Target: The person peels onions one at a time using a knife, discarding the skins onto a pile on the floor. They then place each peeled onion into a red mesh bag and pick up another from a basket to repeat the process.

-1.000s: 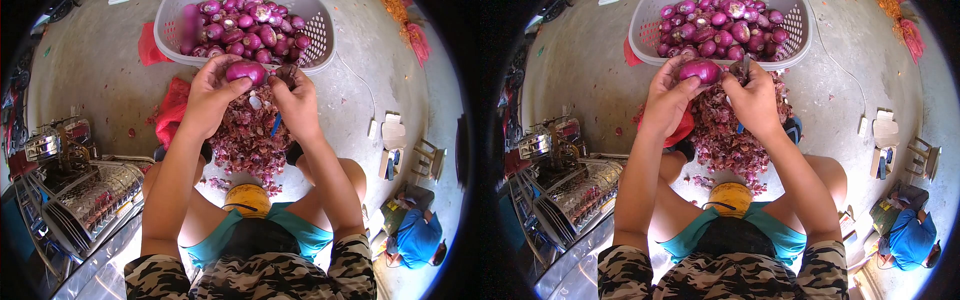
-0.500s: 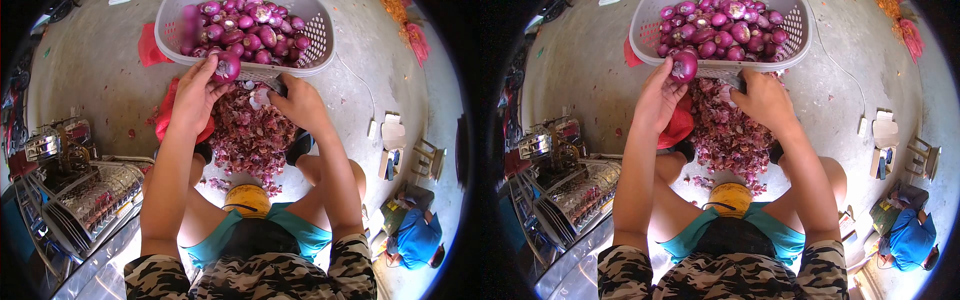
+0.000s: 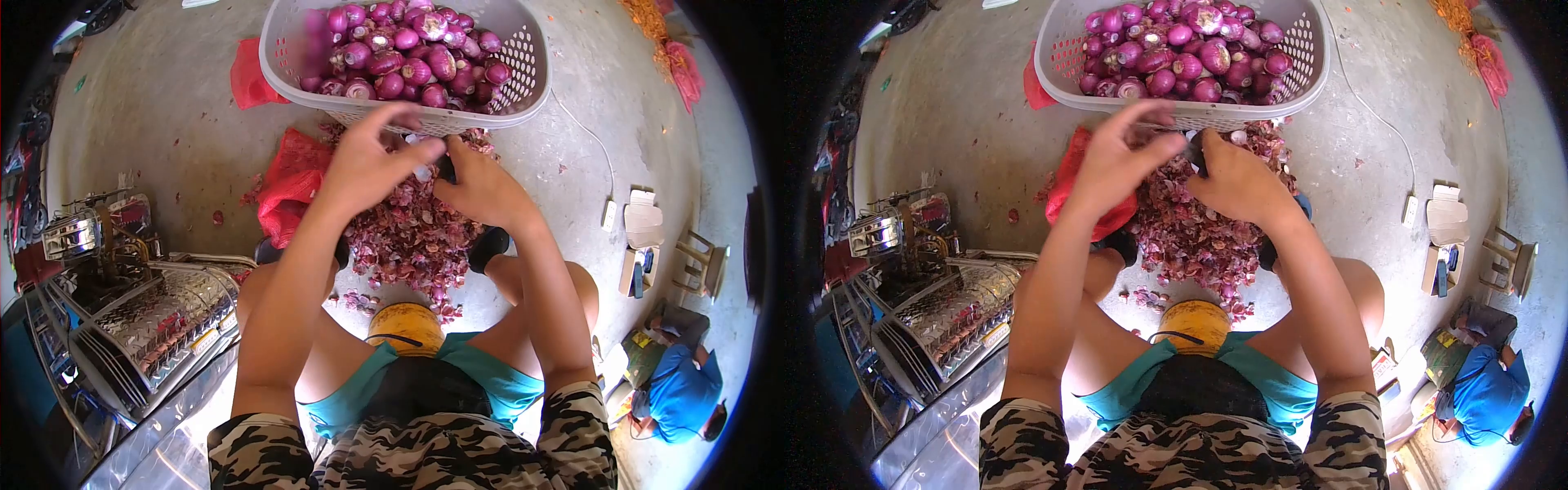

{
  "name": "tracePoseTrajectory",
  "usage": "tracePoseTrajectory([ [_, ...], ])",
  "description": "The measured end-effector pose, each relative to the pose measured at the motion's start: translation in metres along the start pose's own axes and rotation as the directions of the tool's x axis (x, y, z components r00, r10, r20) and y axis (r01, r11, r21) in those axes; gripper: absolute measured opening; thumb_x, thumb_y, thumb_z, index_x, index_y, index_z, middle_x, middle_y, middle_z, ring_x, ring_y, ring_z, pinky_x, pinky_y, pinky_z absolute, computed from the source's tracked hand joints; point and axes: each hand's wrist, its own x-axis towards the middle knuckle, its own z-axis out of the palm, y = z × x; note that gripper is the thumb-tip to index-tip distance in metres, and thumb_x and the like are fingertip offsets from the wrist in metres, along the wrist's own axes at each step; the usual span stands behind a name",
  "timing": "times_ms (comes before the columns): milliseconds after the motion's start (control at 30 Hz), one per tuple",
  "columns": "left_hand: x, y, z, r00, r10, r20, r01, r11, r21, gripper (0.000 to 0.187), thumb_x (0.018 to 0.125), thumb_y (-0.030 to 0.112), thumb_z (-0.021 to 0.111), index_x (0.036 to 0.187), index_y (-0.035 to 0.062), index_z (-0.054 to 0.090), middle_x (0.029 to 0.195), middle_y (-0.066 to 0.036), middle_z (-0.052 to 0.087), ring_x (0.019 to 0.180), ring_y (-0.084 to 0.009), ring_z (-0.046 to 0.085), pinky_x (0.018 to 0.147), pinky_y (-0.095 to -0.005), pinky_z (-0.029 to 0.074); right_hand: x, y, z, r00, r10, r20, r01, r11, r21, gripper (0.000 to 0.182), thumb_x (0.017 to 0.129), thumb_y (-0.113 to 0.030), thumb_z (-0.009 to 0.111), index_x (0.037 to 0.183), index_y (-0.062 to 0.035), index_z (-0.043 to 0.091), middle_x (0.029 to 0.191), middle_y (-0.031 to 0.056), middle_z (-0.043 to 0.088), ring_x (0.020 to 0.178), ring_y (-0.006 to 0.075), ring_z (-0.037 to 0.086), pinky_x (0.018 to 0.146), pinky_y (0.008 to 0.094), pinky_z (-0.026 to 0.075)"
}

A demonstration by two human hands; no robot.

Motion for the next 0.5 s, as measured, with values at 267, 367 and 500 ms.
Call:
tracePoseTrajectory([
  [267, 0.001, -0.003, 0.003, 0.998, -0.054, 0.034, 0.050, 0.995, 0.089, 0.017, 0.080, 0.009, 0.070, 0.094, 0.0004, 0.065, 0.087, -0.004, 0.066, 0.081, -0.0088, 0.058, 0.075, -0.0239, 0.046, -0.004, 0.002, 0.001, 0.992, -0.094, 0.080, 0.089, 0.994, 0.066, 0.043, 0.080, -0.023, 0.058, 0.109, 0.0066, 0.047, 0.100, 0.0305, 0.058, 0.094, 0.0422, 0.058, 0.080, 0.0466, 0.045],
  [367, 0.004, -0.003, -0.015, 1.000, -0.028, -0.004, 0.028, 0.999, -0.028, 0.015, 0.081, 0.006, 0.069, 0.094, -0.0001, 0.064, 0.088, -0.003, 0.065, 0.082, -0.0076, 0.057, 0.077, -0.0231, 0.046, -0.005, 0.001, -0.009, 0.983, -0.114, 0.144, 0.094, 0.986, 0.137, 0.038, 0.085, -0.026, 0.056, 0.109, 0.0030, 0.049, 0.100, 0.0276, 0.058, 0.093, 0.0415, 0.058, 0.079, 0.0461, 0.045],
  [500, -0.003, 0.004, -0.057, 0.999, -0.040, 0.013, 0.040, 0.999, 0.021, 0.023, 0.080, 0.014, 0.071, 0.098, -0.0002, 0.064, 0.089, -0.002, 0.065, 0.081, -0.0076, 0.056, 0.075, -0.0241, 0.046, -0.006, 0.002, -0.019, 0.973, -0.150, 0.173, 0.127, 0.982, 0.138, 0.033, 0.088, -0.028, 0.053, 0.103, 0.0008, 0.049, 0.094, 0.0252, 0.059, 0.088, 0.0411, 0.058, 0.075, 0.0475, 0.044],
])
